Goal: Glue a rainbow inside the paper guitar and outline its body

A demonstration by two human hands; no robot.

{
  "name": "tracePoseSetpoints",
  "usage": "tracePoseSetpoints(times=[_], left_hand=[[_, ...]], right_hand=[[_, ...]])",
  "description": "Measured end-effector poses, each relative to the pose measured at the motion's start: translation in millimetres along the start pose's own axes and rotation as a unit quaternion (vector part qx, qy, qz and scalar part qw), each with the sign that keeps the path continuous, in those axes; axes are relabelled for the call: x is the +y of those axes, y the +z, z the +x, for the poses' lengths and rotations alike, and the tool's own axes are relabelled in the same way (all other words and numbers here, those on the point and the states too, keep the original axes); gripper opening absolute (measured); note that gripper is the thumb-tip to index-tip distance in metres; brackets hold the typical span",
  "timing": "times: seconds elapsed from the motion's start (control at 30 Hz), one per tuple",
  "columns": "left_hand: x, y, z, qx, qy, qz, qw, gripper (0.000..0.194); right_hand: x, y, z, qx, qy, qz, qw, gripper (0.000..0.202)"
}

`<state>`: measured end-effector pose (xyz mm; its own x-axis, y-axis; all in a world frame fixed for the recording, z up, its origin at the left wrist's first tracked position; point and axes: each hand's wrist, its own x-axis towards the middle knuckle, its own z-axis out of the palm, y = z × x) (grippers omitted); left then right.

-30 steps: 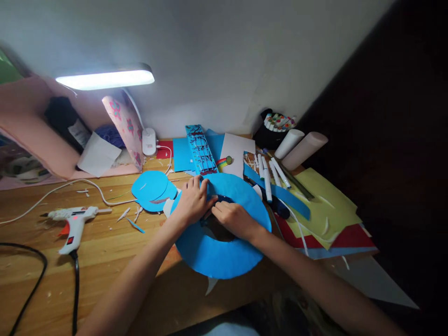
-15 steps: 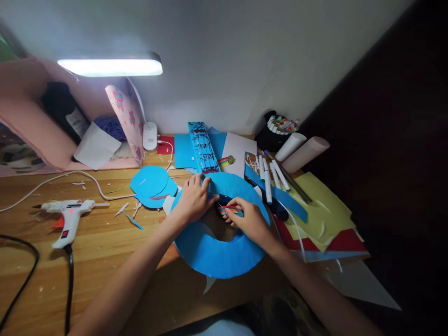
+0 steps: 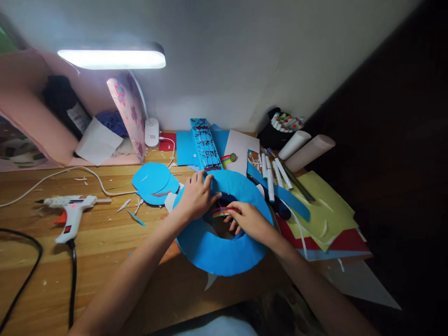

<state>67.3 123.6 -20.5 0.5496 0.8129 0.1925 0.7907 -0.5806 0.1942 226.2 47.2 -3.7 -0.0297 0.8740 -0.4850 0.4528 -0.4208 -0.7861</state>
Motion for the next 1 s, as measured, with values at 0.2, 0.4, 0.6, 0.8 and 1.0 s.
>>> tracePoseSetpoints(times=[0.2, 0.4, 0.6, 0.8, 1.0], left_hand=[[2.3, 2.5, -1.1, 0.005, 0.0, 0.007, 1.0, 0.05], [4.7, 3.2, -1.4, 0.009, 0.003, -0.001, 1.0, 0.048], [1.2, 0.6, -0.5, 0.006, -0.001, -0.022, 1.0, 0.052], [-3.6, -2.6, 1.3, 0.006, 0.002, -0.041, 0.999, 0.058], [-3.6, -3.4, 1.5, 0.01, 0.008, -0.038, 0.999, 0.057]], right_hand=[[4.7, 7.7, 14.0, -0.037, -0.014, -0.092, 0.995, 0.018], [8.9, 8.7, 14.8, -0.052, -0.033, -0.154, 0.986, 0.025], [0.0, 11.0, 6.1, 0.017, -0.091, -0.244, 0.965, 0.025], [-7.7, 7.9, -0.3, 0.067, -0.117, -0.318, 0.938, 0.021], [-6.3, 4.3, 1.6, 0.07, -0.118, -0.35, 0.927, 0.024]])
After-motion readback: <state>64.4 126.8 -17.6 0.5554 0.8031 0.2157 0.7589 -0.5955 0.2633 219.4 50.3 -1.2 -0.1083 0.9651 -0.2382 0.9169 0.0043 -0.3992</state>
